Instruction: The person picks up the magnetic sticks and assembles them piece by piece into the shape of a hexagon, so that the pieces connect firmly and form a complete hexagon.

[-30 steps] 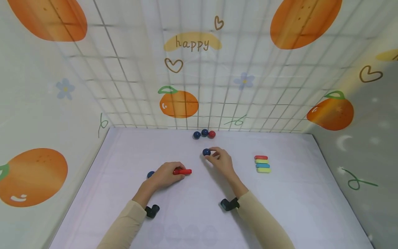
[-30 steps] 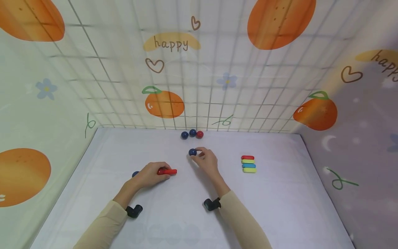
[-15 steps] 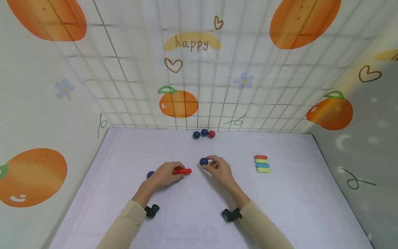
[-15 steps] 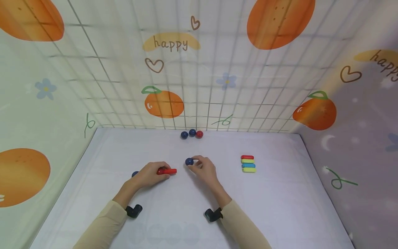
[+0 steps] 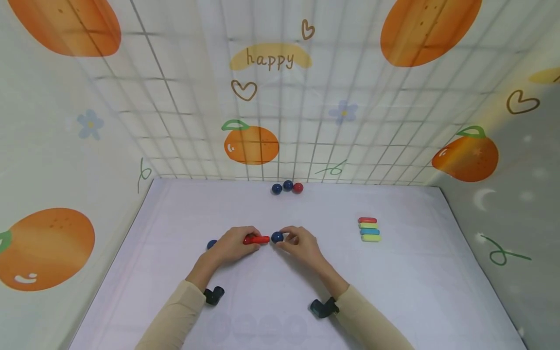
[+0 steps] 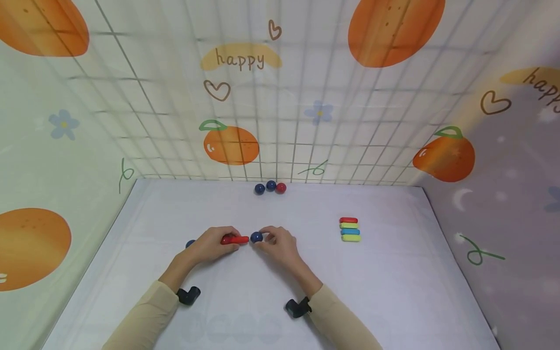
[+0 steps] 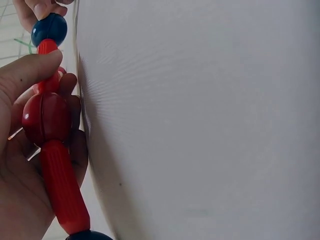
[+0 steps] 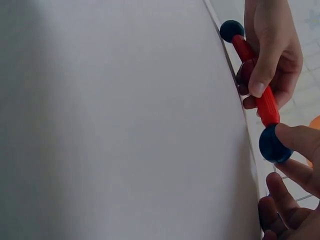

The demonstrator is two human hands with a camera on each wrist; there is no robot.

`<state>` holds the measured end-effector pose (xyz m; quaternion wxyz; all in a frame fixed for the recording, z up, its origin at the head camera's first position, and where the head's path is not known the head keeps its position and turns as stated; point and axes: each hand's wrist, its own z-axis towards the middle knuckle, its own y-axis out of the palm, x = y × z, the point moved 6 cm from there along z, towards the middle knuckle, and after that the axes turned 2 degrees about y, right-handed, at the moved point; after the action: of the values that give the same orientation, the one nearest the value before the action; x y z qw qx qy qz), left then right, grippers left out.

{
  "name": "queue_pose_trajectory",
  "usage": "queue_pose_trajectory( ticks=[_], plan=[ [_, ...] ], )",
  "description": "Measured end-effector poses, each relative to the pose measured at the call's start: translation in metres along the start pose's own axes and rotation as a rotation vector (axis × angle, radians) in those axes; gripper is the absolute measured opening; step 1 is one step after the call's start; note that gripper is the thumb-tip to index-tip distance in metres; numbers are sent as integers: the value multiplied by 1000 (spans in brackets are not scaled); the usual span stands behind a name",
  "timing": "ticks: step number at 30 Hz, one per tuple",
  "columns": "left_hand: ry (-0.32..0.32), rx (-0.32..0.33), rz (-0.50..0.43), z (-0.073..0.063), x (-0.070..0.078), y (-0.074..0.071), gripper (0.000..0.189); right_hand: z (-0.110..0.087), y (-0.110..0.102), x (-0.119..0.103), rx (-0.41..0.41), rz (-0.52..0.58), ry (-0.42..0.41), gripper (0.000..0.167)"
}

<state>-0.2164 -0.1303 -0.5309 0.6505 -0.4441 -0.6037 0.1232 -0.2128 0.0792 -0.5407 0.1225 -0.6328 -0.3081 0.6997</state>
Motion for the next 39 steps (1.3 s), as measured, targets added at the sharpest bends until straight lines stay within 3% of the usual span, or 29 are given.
queue_pose_trajectory(
  ticks=[7,15,22,28,39],
  plan=[
    [10,-4,16,3,3,2,25,0,4,-3,-1,3,0,33],
    [104,-22,38,12,17,9,33,2,15,-9,-5,32,-20,33],
    [92,-25,29,14,18,10,34,-1,14,-10,5,30,-8,34],
    [93,-24,45,14,19,10,33,-13,-15,-3,77,38,-13,29],
    [66,-34,37,13,18,10,35,-51,-73,40,179,52,124,27]
  ],
)
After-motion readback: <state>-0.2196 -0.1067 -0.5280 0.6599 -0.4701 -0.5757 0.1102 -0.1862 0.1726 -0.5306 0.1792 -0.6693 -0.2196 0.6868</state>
